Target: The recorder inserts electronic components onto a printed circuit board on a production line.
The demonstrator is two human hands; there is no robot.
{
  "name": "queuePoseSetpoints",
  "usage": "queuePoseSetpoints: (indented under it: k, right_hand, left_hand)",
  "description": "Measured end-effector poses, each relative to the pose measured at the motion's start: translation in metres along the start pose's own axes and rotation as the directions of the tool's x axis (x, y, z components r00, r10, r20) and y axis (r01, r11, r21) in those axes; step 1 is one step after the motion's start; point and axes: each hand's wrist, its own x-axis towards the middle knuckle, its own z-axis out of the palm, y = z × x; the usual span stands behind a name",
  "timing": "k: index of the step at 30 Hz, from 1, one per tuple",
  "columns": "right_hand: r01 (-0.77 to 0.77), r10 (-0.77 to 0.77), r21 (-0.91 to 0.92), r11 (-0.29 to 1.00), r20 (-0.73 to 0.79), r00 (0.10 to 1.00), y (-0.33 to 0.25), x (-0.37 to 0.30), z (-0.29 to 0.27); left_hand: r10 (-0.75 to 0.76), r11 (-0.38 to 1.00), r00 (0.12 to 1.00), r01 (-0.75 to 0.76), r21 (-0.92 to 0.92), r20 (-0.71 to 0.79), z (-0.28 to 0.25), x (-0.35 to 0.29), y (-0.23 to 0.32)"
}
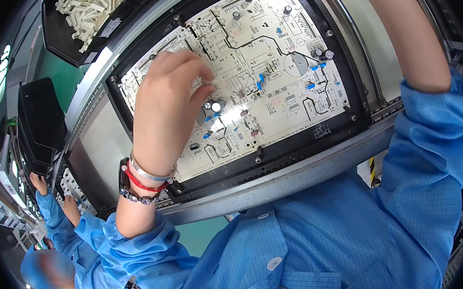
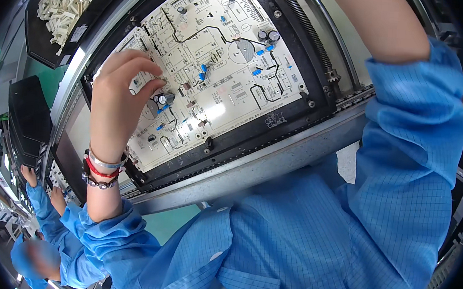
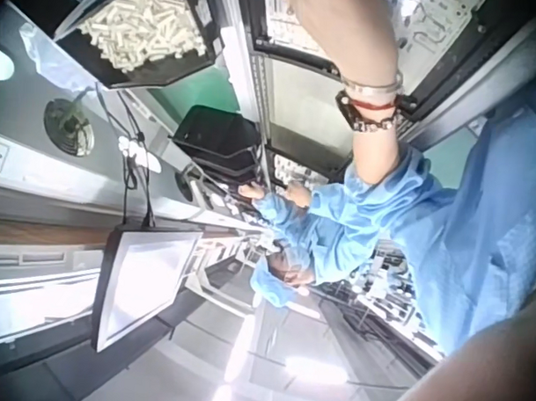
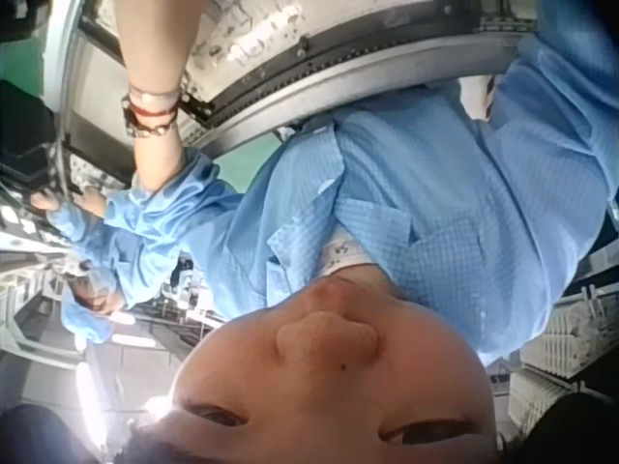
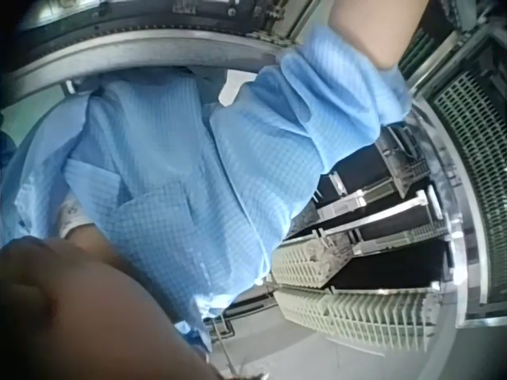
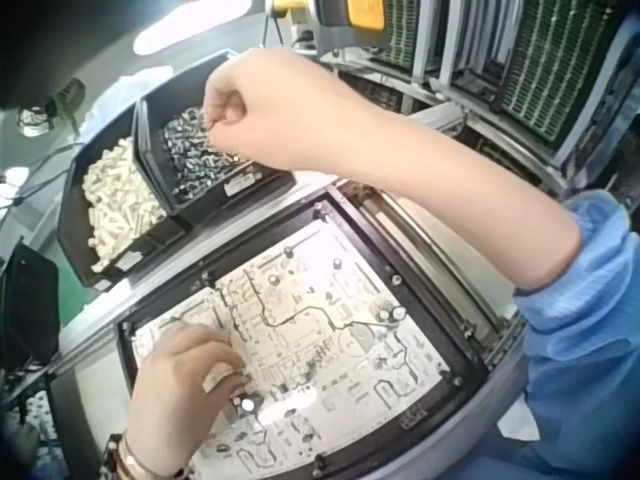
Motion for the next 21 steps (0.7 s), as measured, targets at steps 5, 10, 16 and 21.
queuePoseSetpoints:
  k: [5, 10, 16, 21]
  right_hand:
    - [-0.045, -0.020, 0.239, 0.970, 0.262, 0.965, -0.008, -0.045, -0.022]
    - [-0.110, -0.004, 0.240, 0.965, 0.428, 0.904, -0.004, -0.118, -0.027]
    - [0.061, -0.147, 0.198, 0.978, 0.458, 0.877, -0.029, -0.147, -0.015]
    - [0.076, -0.210, 0.289, 0.954, 0.469, 0.858, -0.033, -0.155, 0.000]
  left_hand:
    - [-0.007, 0.997, 0.983, 0.020, -0.073, 0.183, -0.016, 0.003, -0.007]
    - [-0.036, 0.993, 0.948, 0.069, 0.092, -0.318, -0.050, 0.034, -0.074]
    - [-0.341, 0.750, 0.926, 0.371, 0.548, -0.160, -0.064, 0.065, -0.156]
    - [-0.145, 0.796, 0.976, 0.211, 0.568, -0.159, -0.053, 0.065, -0.168]
